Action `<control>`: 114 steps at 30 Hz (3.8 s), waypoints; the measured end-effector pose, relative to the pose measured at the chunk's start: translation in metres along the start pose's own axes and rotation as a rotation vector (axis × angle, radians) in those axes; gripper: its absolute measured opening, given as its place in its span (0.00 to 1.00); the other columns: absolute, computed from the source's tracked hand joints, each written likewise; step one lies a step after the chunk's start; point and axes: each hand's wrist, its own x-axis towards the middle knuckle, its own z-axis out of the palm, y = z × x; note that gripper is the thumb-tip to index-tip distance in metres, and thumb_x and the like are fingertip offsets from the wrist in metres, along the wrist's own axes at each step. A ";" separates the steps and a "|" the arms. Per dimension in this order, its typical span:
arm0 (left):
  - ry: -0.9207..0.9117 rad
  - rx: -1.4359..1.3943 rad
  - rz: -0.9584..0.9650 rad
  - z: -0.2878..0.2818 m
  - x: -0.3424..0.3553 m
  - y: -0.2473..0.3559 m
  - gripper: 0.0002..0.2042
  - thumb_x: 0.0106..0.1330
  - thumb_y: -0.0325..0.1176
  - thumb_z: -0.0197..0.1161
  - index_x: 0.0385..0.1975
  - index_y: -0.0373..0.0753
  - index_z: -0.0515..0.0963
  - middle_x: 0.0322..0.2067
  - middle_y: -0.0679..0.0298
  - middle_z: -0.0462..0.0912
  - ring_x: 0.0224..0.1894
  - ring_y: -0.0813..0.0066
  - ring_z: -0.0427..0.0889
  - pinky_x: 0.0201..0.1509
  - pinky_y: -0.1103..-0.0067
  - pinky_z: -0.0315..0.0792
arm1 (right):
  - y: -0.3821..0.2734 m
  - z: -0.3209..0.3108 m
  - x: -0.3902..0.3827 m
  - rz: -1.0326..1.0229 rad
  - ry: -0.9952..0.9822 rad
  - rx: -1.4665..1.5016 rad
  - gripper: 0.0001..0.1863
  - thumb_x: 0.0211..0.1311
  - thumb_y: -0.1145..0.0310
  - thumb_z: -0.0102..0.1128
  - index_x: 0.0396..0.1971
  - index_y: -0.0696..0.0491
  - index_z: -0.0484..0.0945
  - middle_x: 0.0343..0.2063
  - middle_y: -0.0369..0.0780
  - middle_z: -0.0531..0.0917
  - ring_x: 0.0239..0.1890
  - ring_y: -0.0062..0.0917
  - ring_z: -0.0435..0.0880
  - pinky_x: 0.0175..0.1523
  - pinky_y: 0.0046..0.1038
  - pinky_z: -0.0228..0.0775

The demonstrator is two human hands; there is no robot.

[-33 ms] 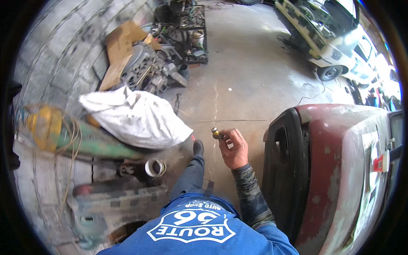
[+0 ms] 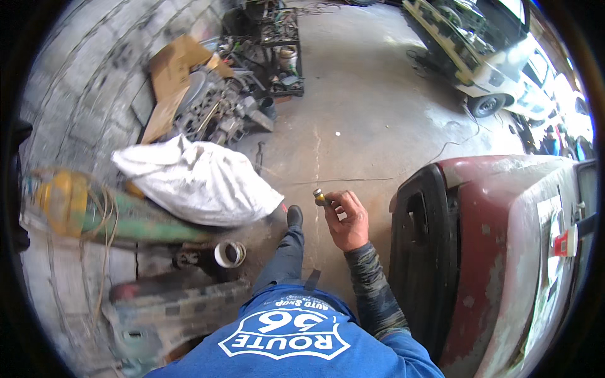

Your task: The person walks through a garage, picks up a small car part, and sits on the floor to work on it. They use a tool to manipulate the part, possibly tightening or adjusting it.

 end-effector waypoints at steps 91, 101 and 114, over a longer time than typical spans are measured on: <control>0.642 -0.295 0.520 -1.538 1.738 2.505 0.22 0.71 0.50 0.56 0.44 0.34 0.78 0.39 0.51 0.85 0.44 0.52 0.83 0.47 0.63 0.73 | 0.934 0.247 2.754 0.438 -0.498 1.719 0.12 0.60 0.61 0.64 0.36 0.47 0.71 0.34 0.34 0.75 0.40 0.28 0.74 0.50 0.37 0.69; 0.205 0.072 -0.033 -1.517 1.795 2.468 0.22 0.70 0.49 0.54 0.44 0.33 0.80 0.42 0.43 0.83 0.47 0.45 0.81 0.49 0.60 0.74 | 1.002 0.355 3.099 0.545 -0.595 1.824 0.13 0.61 0.58 0.59 0.37 0.50 0.70 0.26 0.34 0.69 0.31 0.25 0.68 0.44 0.31 0.65; 0.558 -0.517 0.202 -1.820 1.998 2.744 0.09 0.68 0.34 0.61 0.37 0.33 0.78 0.24 0.66 0.78 0.28 0.79 0.75 0.31 0.77 0.69 | 1.056 0.529 3.456 0.507 -0.713 1.660 0.13 0.61 0.58 0.58 0.34 0.52 0.70 0.23 0.34 0.70 0.29 0.24 0.69 0.43 0.31 0.65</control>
